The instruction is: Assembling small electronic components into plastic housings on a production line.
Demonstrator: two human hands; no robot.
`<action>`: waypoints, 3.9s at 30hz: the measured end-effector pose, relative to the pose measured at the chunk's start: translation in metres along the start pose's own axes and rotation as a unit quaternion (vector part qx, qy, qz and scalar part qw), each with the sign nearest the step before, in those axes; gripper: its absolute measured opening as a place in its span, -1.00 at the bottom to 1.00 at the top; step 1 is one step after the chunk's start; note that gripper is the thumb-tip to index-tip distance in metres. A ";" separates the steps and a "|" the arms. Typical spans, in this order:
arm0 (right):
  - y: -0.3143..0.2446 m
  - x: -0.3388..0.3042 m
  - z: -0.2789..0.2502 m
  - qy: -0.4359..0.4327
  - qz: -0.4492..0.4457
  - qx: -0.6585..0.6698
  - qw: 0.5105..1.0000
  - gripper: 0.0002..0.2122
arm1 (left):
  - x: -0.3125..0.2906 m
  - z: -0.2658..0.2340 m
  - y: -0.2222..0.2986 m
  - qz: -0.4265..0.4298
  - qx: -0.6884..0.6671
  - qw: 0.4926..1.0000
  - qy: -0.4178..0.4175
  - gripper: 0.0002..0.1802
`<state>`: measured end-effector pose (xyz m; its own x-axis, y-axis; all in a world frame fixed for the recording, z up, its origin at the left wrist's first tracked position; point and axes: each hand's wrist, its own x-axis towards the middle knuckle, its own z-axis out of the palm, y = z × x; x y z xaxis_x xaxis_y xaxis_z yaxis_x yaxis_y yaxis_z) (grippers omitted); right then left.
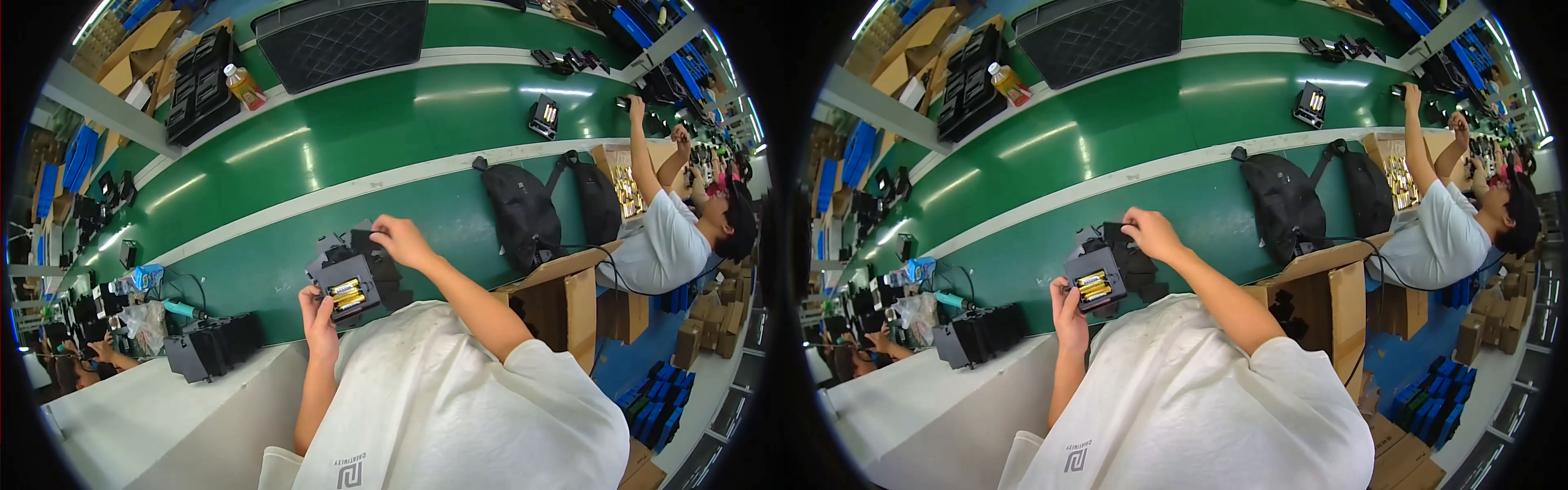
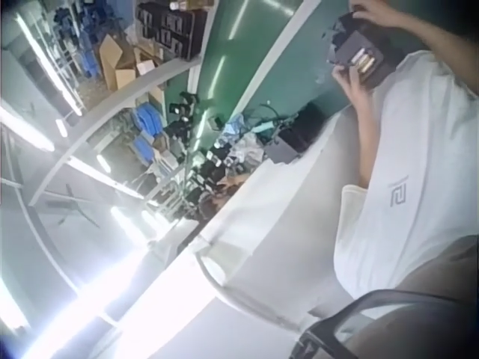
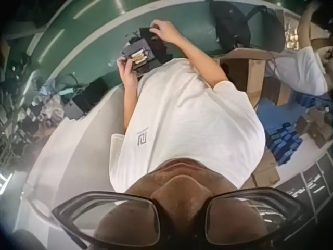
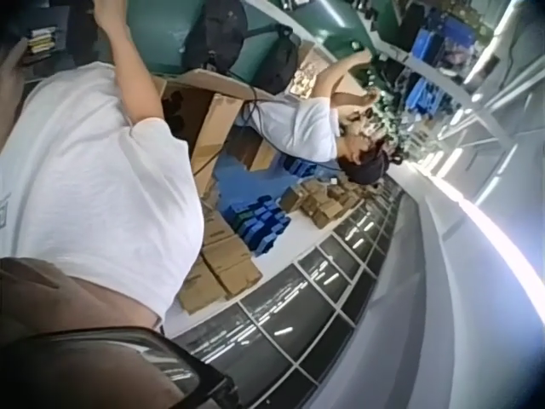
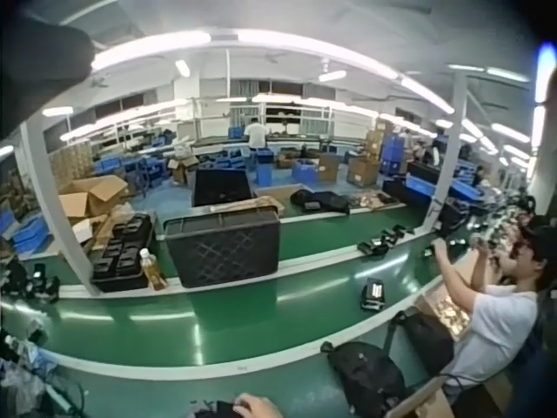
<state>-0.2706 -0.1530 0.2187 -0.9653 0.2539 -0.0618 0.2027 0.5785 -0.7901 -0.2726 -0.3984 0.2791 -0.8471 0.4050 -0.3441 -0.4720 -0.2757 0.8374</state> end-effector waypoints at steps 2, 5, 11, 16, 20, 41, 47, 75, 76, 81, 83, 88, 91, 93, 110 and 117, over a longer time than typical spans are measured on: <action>-0.028 -0.020 -0.037 0.031 0.080 0.172 0.981 -0.85 | 0.003 0.002 0.001 0.028 0.028 0.999 0.000 -0.74; -0.079 -0.051 -0.078 0.029 0.059 0.265 0.962 -0.87 | 0.015 0.024 0.004 0.060 0.074 0.995 -0.015 -0.72; -0.107 -0.067 -0.079 0.010 0.076 0.257 0.963 -0.88 | 0.024 0.051 0.005 0.017 0.043 0.993 -0.110 -0.65; -0.103 -0.068 -0.079 0.063 0.131 0.272 0.951 -0.92 | 0.030 0.062 0.010 0.042 0.077 0.981 -0.174 -0.59; -0.095 -0.067 -0.081 0.041 0.010 0.183 0.982 -0.77 | 0.032 0.065 0.007 0.033 0.074 0.985 -0.152 -0.56; 0.169 0.124 -0.195 0.455 0.295 -0.335 0.770 -0.29 | 0.280 0.059 -0.011 -0.014 0.005 0.999 0.031 -0.55; 0.215 0.149 -0.212 0.412 0.335 -0.252 0.809 -0.39 | 0.335 0.007 -0.010 0.099 0.415 0.894 0.136 -0.56; -0.108 -0.083 -0.073 -0.120 0.211 0.106 0.964 -0.47 | 0.029 0.057 -0.003 0.122 0.286 0.948 -0.067 -0.86; -0.108 -0.085 -0.072 -0.117 0.232 0.116 0.958 -0.45 | 0.025 0.059 -0.003 0.154 0.315 0.934 -0.068 -0.87; -0.107 -0.097 -0.063 -0.093 0.180 0.045 0.978 -0.38 | 0.015 0.053 -0.014 0.146 0.286 0.946 -0.051 -0.90; -0.106 -0.102 -0.065 -0.072 0.108 0.037 0.991 -0.38 | 0.015 0.045 -0.015 0.109 0.272 0.954 -0.054 -0.90; -0.102 -0.106 -0.071 -0.023 -0.114 0.022 0.993 -0.37 | 0.010 0.039 -0.009 -0.026 0.197 0.977 -0.081 -0.91; -0.106 -0.097 -0.069 -0.074 -0.139 0.049 0.986 -0.37 | 0.005 0.049 0.008 -0.085 0.118 0.982 -0.118 -0.90; -0.105 -0.094 -0.068 -0.081 -0.151 0.037 0.984 -0.39 | 0.003 0.047 0.006 -0.072 0.102 0.985 -0.119 -0.91; -0.096 -0.092 -0.035 -0.074 0.138 0.203 0.967 -0.64 | -0.015 0.016 -0.012 -0.056 0.032 0.991 -0.117 -0.78; -0.048 -0.058 -0.026 -0.116 0.104 0.349 0.924 -0.70 | -0.020 0.011 -0.012 -0.023 0.055 0.996 -0.063 -0.77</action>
<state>-0.2201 -0.1752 0.2764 -0.9430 0.0840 -0.3220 0.3106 -0.1251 -0.9423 -0.2476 -0.3931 0.2808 -0.7838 0.5238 -0.3335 -0.4746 -0.1591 0.8657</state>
